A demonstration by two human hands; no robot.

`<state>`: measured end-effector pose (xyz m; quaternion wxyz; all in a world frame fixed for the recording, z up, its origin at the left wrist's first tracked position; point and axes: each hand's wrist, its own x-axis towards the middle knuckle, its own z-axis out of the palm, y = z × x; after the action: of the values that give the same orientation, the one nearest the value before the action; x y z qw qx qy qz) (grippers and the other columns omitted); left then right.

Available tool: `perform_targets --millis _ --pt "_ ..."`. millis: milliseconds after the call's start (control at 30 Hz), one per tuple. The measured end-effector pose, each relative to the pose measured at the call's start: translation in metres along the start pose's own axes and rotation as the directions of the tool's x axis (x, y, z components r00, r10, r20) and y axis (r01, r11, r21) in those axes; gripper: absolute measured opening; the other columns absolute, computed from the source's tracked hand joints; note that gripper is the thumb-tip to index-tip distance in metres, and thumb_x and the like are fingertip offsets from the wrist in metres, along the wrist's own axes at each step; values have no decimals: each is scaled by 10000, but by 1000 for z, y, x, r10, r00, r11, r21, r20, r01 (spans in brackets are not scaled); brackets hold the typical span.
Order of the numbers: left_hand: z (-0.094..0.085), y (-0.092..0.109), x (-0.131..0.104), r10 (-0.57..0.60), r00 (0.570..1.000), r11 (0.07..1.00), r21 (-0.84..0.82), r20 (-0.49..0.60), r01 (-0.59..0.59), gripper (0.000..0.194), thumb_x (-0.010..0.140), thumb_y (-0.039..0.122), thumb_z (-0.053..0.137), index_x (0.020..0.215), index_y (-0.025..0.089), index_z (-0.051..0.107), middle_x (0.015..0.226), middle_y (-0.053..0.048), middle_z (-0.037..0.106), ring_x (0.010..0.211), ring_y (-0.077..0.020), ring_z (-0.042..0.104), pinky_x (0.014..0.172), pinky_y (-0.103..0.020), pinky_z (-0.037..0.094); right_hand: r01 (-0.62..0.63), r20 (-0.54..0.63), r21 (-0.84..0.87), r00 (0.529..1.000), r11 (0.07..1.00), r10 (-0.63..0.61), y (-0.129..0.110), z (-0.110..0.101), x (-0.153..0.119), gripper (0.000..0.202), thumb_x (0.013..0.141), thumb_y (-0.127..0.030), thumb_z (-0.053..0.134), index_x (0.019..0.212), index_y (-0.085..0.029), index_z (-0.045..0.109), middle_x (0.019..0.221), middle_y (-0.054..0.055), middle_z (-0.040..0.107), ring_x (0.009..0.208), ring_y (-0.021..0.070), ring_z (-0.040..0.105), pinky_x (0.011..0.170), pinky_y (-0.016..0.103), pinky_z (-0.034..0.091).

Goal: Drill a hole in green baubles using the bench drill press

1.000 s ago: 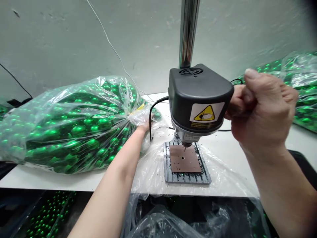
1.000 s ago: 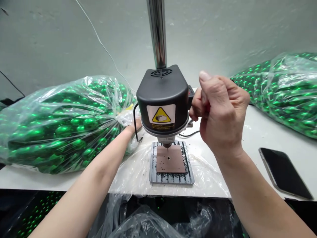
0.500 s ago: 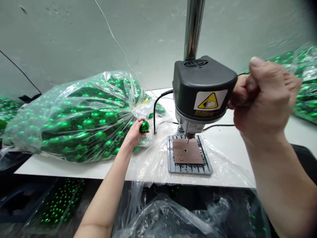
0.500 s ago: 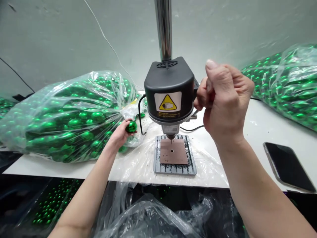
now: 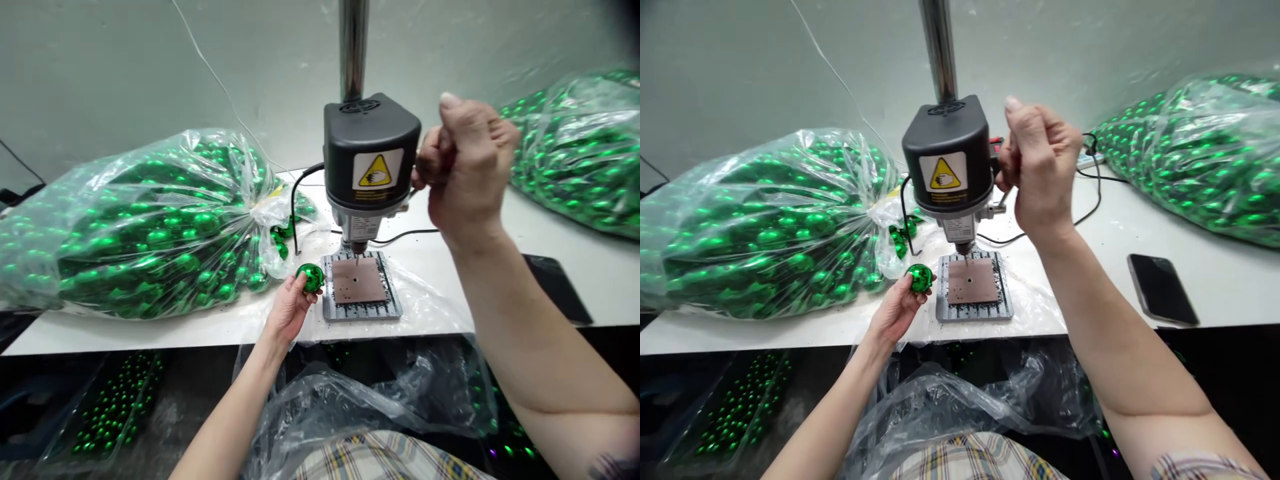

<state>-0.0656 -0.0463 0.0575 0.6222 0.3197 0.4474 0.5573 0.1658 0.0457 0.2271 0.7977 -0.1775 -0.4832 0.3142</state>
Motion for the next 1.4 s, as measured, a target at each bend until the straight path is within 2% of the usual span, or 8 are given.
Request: perform_targets --millis 133,300,433,733,933,1000,1167,1400 --pt "17 -25 15 108 994 986 131 -28 -104 681 642 460 933 1190 197 627 1099 -71 738 935 -183 698 774 -290 542 -4 29 -69 1000 998 6 2 -2 1 560 776 -553 779 544 -251 368 438 -84 295 342 61 260 303 283 210" --pt "28 -35 35 140 990 958 250 19 -141 699 653 440 925 1238 182 645 1119 -88 756 1048 -220 698 947 -362 544 -38 69 -137 997 990 47 0 -3 0 642 795 -748 669 582 -252 322 451 -75 303 388 74 260 350 286 246" --pt "32 -35 44 160 987 931 327 33 -162 693 662 426 920 1246 166 651 1093 -83 758 1051 -219 688 990 -371 528 -97 86 -87 991 992 104 1 -3 7 609 766 -671 751 568 -252 356 460 -63 331 386 85 267 347 299 218" --pt "35 -41 54 179 970 849 471 166 -238 652 706 348 874 1299 175 668 1158 -95 718 988 -219 666 890 -351 538 -191 21 -34 981 981 191 9 2 22 543 725 -535 808 516 -251 396 428 -57 329 356 85 248 315 303 180" --pt "45 -45 49 317 902 558 712 292 -427 553 722 293 860 1252 230 714 1149 -81 715 1097 -282 600 1025 -451 479 -165 28 -79 985 983 168 9 0 21 529 769 -527 770 531 -254 384 445 -50 336 363 88 241 323 305 205" --pt "48 -49 47 337 881 506 726 331 -466 536 740 267 841 1257 238 700 1183 -79 704 1147 -294 579 1062 -470 457 -151 45 -92 987 984 156 10 -1 21 540 762 -568 769 545 -258 383 455 -51 332 368 92 251 326 309 225" --pt "47 -62 51 338 899 576 694 279 -432 590 745 308 856 1295 209 667 1278 -125 612 1277 -321 525 1119 -480 442 -162 61 -80 984 984 167 9 -3 21 536 707 -584 799 549 -266 399 465 -53 326 371 94 261 322 308 220" --pt "41 -68 55 358 888 603 655 288 -455 602 752 332 853 1310 224 655 1288 -124 599 1275 -324 540 1137 -501 431 -143 93 -98 984 985 152 6 -2 20 560 742 -586 782 549 -255 374 446 -54 332 365 90 265 329 306 213"
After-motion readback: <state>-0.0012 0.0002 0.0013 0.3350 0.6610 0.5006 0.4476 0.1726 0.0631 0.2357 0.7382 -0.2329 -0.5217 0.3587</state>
